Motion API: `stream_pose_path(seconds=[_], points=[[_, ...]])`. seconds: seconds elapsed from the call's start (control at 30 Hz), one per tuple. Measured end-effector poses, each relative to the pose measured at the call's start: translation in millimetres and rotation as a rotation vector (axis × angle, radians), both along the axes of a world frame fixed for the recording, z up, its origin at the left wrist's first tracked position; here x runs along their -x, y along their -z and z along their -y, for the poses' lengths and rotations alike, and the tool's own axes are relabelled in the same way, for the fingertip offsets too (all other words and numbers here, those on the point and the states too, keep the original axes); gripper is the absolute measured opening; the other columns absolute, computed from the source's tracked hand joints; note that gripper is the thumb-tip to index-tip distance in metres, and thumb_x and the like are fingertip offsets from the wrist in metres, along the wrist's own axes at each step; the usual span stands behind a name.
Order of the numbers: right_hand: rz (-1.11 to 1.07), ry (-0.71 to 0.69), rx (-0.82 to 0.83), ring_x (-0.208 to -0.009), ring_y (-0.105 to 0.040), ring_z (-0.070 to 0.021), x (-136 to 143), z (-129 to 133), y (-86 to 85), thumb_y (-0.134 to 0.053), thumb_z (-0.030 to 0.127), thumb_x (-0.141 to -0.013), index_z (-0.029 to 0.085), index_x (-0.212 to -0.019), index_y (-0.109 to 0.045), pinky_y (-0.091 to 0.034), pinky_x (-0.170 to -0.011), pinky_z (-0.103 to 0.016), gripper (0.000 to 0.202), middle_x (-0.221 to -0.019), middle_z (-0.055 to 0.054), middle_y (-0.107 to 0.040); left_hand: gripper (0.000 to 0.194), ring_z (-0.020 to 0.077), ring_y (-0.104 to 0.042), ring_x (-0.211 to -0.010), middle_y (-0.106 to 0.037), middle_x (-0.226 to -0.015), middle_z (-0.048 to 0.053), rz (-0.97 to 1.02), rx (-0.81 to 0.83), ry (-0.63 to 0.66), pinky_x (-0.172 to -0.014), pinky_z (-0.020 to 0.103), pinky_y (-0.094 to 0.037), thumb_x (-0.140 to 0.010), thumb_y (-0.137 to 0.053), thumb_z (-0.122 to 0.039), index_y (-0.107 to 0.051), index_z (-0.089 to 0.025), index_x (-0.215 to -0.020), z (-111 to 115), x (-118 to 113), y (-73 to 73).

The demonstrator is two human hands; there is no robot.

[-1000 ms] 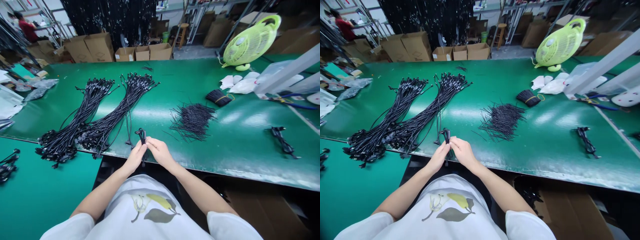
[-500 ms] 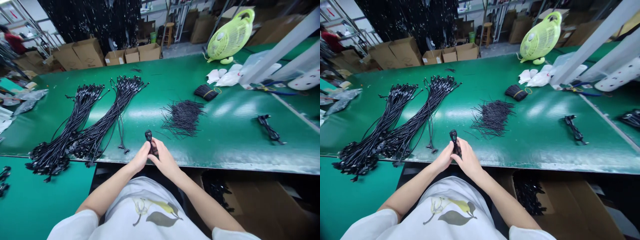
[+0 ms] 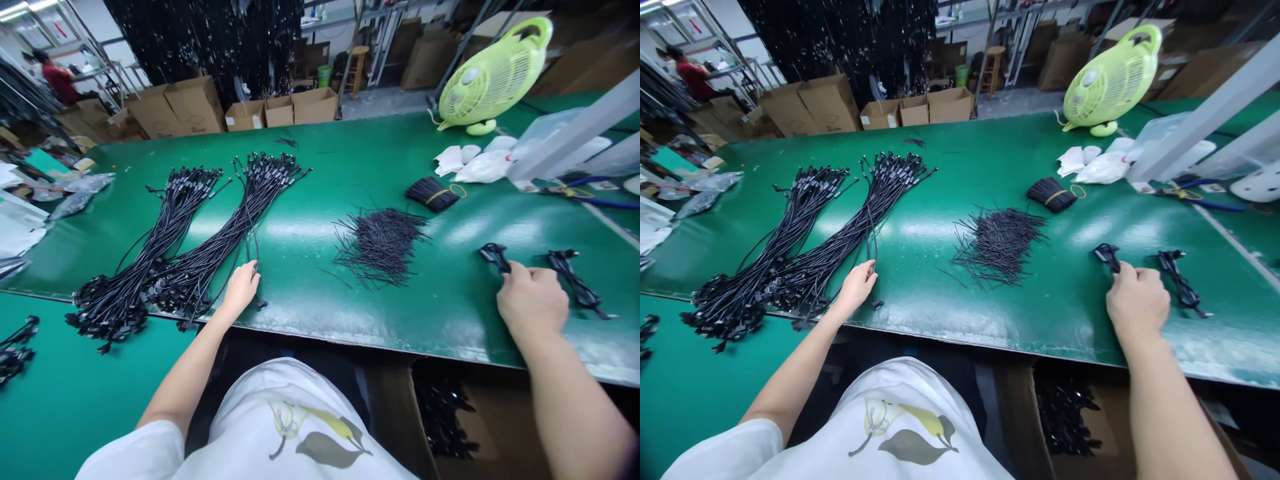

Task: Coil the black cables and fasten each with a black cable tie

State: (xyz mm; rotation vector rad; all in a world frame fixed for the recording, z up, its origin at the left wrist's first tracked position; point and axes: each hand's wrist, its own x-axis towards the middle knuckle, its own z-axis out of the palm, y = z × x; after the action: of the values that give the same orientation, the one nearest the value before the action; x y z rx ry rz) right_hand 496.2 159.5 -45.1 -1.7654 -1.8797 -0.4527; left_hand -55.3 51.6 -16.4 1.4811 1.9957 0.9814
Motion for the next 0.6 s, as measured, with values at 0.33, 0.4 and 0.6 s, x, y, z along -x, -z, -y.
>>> stream_pose_path(seconds=[0.33, 0.4, 0.6], points=[[-0.178, -0.713, 0.22, -0.097, -0.061, -0.0248, 227, 8, -85.5, -0.047, 0.031, -0.093, 0.021, -0.138, -0.042, -0.048, -0.085, -0.04, 0.046, -0.122, -0.016, -0.055, 0.041, 0.0035, -0.032, -0.047, -0.042, -0.067, -0.004, 0.922, 0.139, 0.127, -0.043, 0.018, -0.021, -0.083, -0.064, -0.038, -0.063, -0.017, -0.119, 71, -13, -96.9], [-0.168, -0.965, 0.308, -0.111, -0.057, -0.0233, 318, 9, -94.8, -0.054, 0.029, -0.091, 0.02, -0.143, -0.037, -0.049, -0.09, -0.037, 0.056, -0.137, -0.015, -0.046, 0.039, 0.0031, -0.031, -0.046, -0.042, -0.067, -0.004, 0.961, 0.184, 0.183, -0.042, 0.019, -0.02, -0.085, -0.063, -0.039, -0.065, -0.017, -0.118, 89, -18, -109.1], [-0.2, -0.984, 0.419, -0.092, -0.062, -0.0111, 479, -15, -154.6, -0.05, 0.026, -0.096, 0.01, -0.102, -0.065, -0.049, -0.086, -0.027, 0.023, -0.103, -0.005, -0.062, 0.026, 0.0012, -0.021, -0.042, -0.029, -0.057, -0.008, 1.118, 0.089, -0.035, -0.038, 0.014, -0.016, -0.084, -0.065, -0.037, -0.068, -0.013, -0.093, 144, 19, -112.0]])
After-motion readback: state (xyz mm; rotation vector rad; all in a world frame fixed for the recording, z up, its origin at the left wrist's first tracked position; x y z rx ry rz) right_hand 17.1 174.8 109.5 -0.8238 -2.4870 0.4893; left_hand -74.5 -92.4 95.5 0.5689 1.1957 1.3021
